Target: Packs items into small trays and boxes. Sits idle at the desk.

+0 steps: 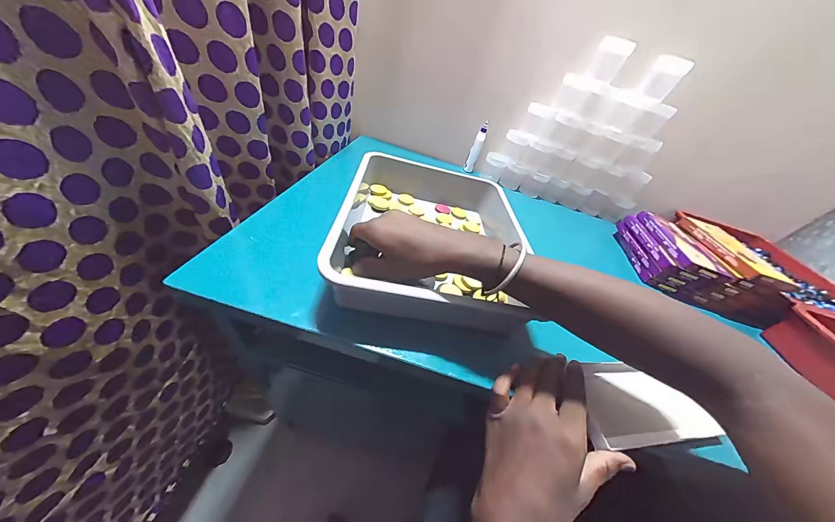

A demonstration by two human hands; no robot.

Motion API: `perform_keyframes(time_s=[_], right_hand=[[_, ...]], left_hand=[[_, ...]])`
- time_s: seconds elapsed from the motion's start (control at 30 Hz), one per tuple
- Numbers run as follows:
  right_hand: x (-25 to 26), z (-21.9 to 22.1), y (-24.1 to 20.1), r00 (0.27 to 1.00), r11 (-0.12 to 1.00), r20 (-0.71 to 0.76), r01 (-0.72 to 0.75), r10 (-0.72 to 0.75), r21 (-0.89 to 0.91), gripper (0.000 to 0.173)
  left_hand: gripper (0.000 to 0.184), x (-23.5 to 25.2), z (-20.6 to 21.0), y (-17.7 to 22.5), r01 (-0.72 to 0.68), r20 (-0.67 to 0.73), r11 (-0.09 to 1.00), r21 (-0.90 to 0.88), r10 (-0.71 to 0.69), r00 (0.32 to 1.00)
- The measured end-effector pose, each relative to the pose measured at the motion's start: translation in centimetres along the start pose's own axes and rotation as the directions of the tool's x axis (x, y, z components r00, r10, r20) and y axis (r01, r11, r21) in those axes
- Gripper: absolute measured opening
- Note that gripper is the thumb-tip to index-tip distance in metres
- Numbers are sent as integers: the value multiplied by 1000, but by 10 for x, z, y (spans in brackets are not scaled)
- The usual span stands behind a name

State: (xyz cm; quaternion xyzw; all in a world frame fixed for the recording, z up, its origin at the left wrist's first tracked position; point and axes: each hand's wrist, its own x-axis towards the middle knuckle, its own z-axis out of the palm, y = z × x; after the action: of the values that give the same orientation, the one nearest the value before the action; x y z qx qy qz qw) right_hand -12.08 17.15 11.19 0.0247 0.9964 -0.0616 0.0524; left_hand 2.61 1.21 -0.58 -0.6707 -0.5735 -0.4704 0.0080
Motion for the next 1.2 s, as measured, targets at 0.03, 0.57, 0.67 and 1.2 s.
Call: perform_keyframes(time_s=[0.03, 0.57, 0.67, 1.2], right_hand=[[1, -1, -3, 1000, 1000, 10, -17, 17, 13, 26], [14, -18, 9, 967, 986, 197, -152, 162, -64, 18], [-6, -29, 12, 971, 981, 140, -186, 192, -54, 20], [-55, -6, 28, 998, 997, 47, 52, -49, -53, 25]], left_hand=[[80, 0, -1, 0, 2, 1, 1000, -2, -2, 1000], [80, 0, -3, -1, -2, -4, 1000, 6, 2, 1000], [79, 0, -2, -2, -13, -19, 1000, 9, 13, 1000], [74, 1, 0, -2, -15, -29, 995, 97, 18, 999]])
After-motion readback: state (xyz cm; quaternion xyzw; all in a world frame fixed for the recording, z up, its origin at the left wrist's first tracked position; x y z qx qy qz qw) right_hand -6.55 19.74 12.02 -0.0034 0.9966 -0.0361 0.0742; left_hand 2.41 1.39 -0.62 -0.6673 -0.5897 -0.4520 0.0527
